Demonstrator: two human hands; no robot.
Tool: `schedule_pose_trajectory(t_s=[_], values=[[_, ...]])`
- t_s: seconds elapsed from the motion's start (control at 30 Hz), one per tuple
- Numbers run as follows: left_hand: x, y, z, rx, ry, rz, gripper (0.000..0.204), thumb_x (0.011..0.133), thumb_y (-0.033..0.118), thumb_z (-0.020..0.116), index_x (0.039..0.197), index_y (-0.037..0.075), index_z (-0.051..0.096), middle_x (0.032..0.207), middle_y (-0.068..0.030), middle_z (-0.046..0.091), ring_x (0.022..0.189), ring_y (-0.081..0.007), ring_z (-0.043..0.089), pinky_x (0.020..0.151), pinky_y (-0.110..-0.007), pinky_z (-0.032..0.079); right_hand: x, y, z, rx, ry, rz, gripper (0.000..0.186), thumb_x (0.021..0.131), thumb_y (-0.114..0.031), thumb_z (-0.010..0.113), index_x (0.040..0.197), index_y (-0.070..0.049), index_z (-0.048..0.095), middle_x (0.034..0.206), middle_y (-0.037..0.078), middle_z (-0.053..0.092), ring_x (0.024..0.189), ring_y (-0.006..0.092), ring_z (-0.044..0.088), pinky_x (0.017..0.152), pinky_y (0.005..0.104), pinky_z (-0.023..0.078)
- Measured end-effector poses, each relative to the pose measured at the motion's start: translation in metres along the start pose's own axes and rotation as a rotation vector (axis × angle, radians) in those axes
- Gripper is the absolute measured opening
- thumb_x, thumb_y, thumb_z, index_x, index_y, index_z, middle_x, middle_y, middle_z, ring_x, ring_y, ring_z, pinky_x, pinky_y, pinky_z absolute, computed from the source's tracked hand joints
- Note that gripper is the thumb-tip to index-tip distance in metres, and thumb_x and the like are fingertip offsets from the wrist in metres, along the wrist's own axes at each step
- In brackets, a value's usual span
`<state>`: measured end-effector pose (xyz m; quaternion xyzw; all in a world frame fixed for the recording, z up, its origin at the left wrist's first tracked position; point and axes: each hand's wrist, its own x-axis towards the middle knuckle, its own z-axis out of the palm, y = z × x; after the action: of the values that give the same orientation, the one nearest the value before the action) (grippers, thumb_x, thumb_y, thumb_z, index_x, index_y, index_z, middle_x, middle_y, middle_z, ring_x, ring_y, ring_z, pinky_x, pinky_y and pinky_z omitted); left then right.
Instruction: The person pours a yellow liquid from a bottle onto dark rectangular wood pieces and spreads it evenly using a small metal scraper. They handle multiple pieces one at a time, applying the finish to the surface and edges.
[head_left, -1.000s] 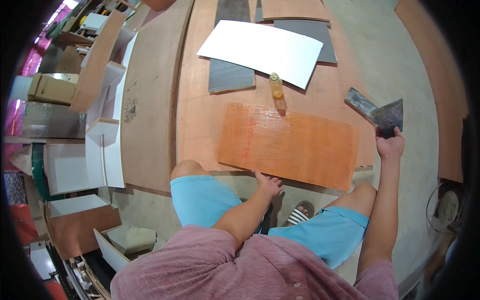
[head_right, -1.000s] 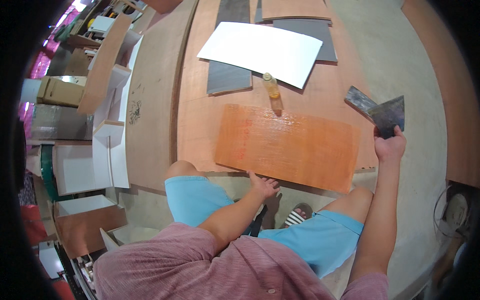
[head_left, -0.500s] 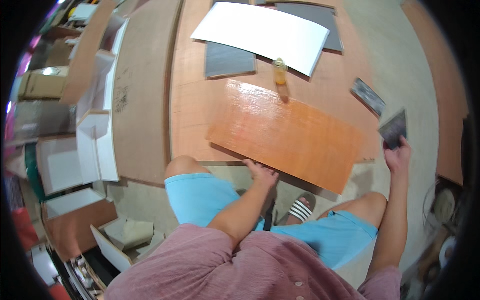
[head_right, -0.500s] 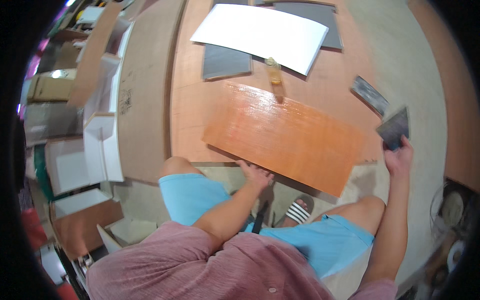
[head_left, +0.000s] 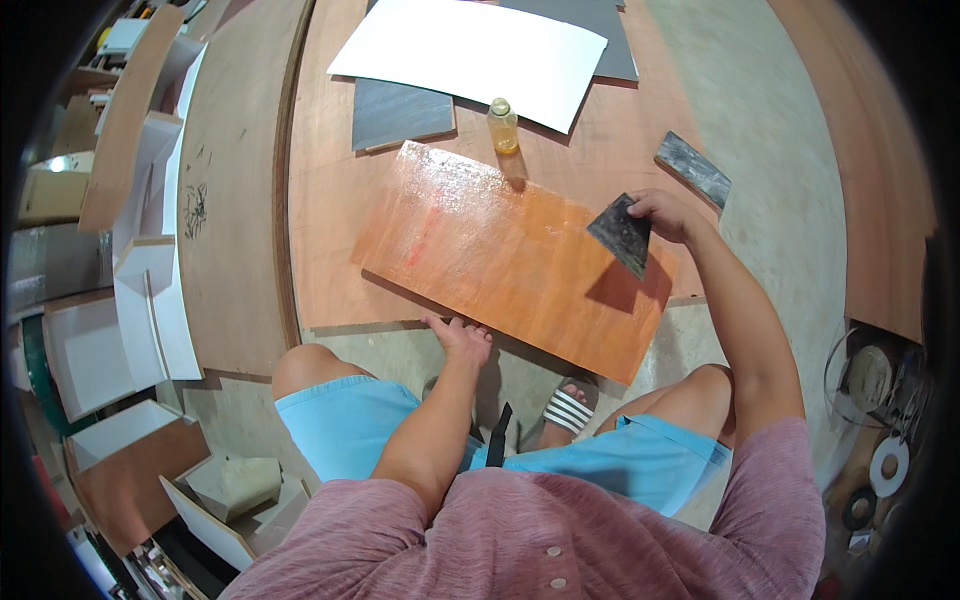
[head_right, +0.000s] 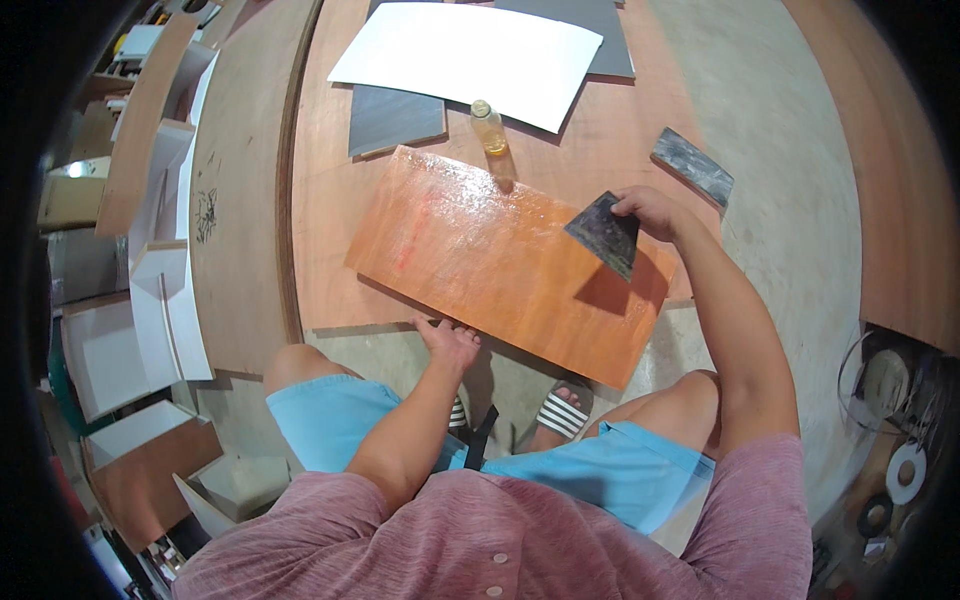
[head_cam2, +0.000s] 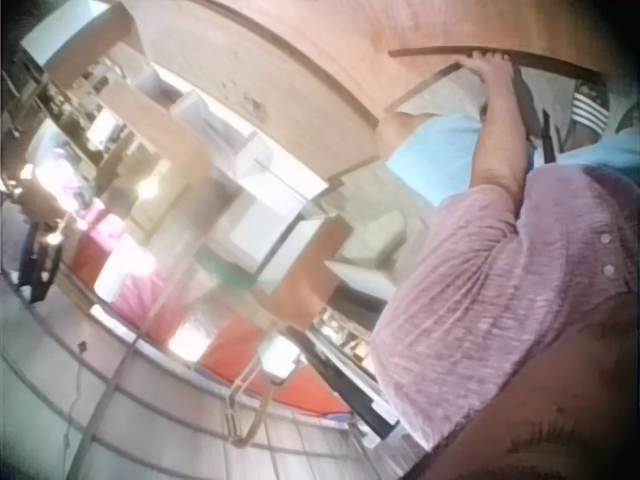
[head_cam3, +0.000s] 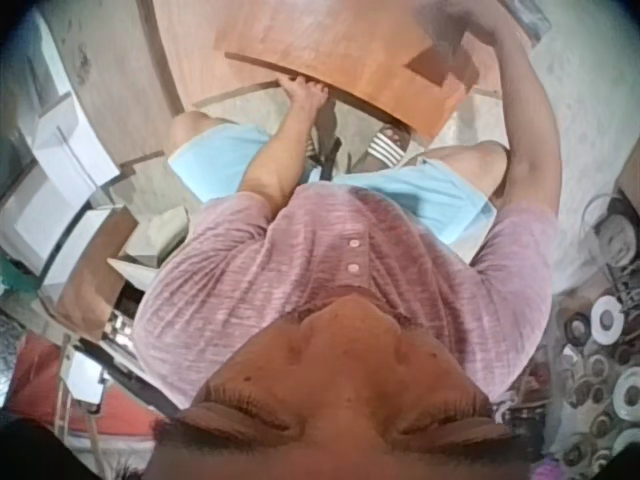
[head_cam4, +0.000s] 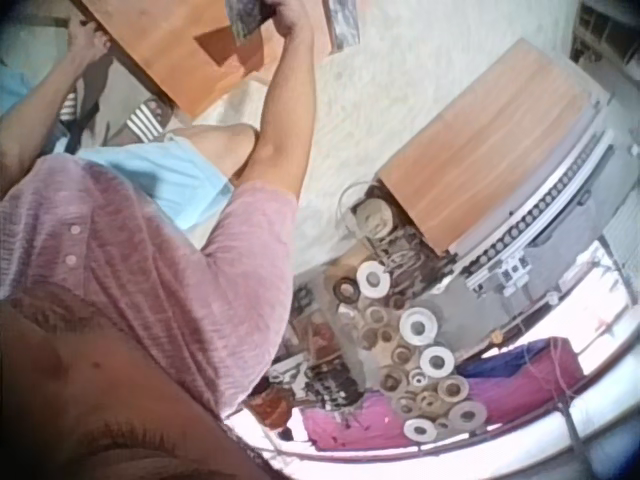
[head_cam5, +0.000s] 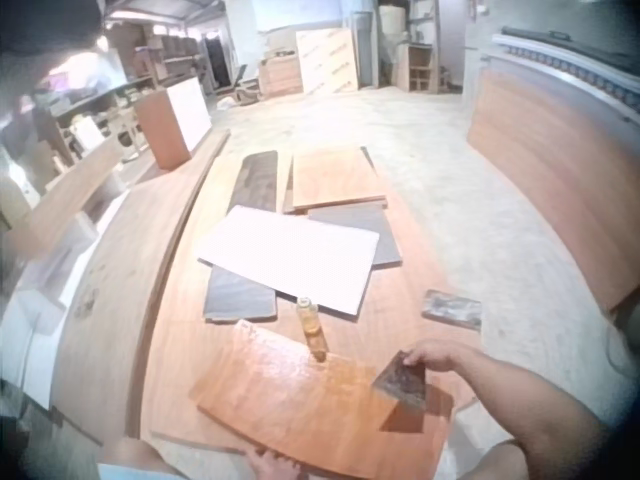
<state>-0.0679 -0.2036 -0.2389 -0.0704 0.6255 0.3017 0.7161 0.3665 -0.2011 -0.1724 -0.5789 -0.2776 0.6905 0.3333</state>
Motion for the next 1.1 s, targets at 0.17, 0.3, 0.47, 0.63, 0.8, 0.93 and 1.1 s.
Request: schedule_pose_trajectory(t_s=[0.17, 0.3, 0.47, 0.63, 0.8, 0.93, 1.1], values=[[-0.004, -0.008, 0.005, -0.086, -0.065, 0.012, 0.121, 0.073, 0.098, 0.018, 0.143, 0.002, 0.043, 0.118, -0.0093, 0.052, 0.083, -0.0225, 0.045, 0.065, -0.033, 0.026, 0.061, -0.019, 0.024, -0.249, -0.119, 0.047, 0.029, 0.079, -0.005, 0.054, 0.102, 0.001, 0.072, 0.091, 0.003, 0.071, 0.085, 0.015, 0.062, 0.088, 0.0293, 0.044], [0.001, -0.022, -0.001, -0.259, -0.087, -0.026, 0.108, 0.082, 0.09, 0.019, 0.143, 0.004, 0.044, 0.135, -0.012, 0.05, 0.108, -0.0295, 0.05, 0.085, -0.042, 0.037, 0.122, -0.014, 0.034, -0.406, -0.134, 0.038, 0.024, 0.08, -0.006, 0.056, 0.097, 0.001, 0.071, 0.087, 0.003, 0.069, 0.082, 0.0155, 0.06, 0.084, 0.0302, 0.044], [-0.004, -0.026, -0.002, -0.52, -0.146, 0.021, 0.06, 0.102, 0.053, 0.034, 0.135, 0.006, 0.052, 0.143, -0.0145, 0.051, 0.135, -0.0358, 0.045, 0.112, -0.055, 0.035, 0.134, -0.02, 0.074, -0.56, -0.007, -0.04, 0.015, 0.081, -0.008, 0.06, 0.087, 0.001, 0.07, 0.079, 0.002, 0.061, 0.078, 0.0169, 0.053, 0.079, 0.0337, 0.044], [0.027, -0.046, -0.013, -0.567, -0.317, 0.034, 0.034, 0.104, 0.025, 0.043, 0.13, 0.007, 0.054, 0.137, -0.0109, 0.059, 0.129, -0.0329, 0.053, 0.111, -0.053, 0.041, 0.142, -0.02, 0.06, -0.267, -0.071, 0.146, 0.023, 0.079, -0.005, 0.055, 0.097, -0.001, 0.069, 0.085, 0.003, 0.063, 0.081, 0.0176, 0.058, 0.08, 0.0316, 0.045], [0.014, -0.016, -0.04, -0.682, -0.37, 0.14, 0.026, 0.103, 0.019, 0.048, 0.127, 0.011, 0.055, 0.137, -0.01, 0.059, 0.128, -0.0323, 0.054, 0.11, -0.055, 0.041, 0.152, -0.018, 0.101, -0.253, -0.166, 0.135, 0.026, 0.079, -0.009, 0.052, 0.097, -0.002, 0.068, 0.087, 0.003, 0.064, 0.084, 0.0188, 0.059, 0.083, 0.0325, 0.044], [-0.006, 0.046, -0.06, -0.677, -0.313, 0.178, 0.016, 0.104, 0.017, 0.046, 0.114, 0.009, 0.056, 0.13, -0.0122, 0.061, 0.121, -0.0329, 0.058, 0.106, -0.059, 0.044, 0.174, -0.027, 0.146, -0.217, -0.217, 0.163, 0.033, 0.079, -0.01, 0.051, 0.105, -0.001, 0.069, 0.096, 0.006, 0.069, 0.091, 0.021, 0.061, 0.089, 0.0329, 0.043], [-0.02, 0.14, -0.09, -0.673, -0.252, 0.255, 0.026, 0.104, 0.015, 0.042, 0.125, 0.004, 0.054, 0.131, -0.0163, 0.059, 0.12, -0.0345, 0.058, 0.107, -0.058, 0.044, 0.22, -0.071, 0.232, -0.172, -0.315, 0.088, 0.033, 0.083, -0.011, 0.05, 0.107, 0.0, 0.069, 0.098, 0.007, 0.069, 0.095, 0.0214, 0.063, 0.092, 0.0338, 0.043]])
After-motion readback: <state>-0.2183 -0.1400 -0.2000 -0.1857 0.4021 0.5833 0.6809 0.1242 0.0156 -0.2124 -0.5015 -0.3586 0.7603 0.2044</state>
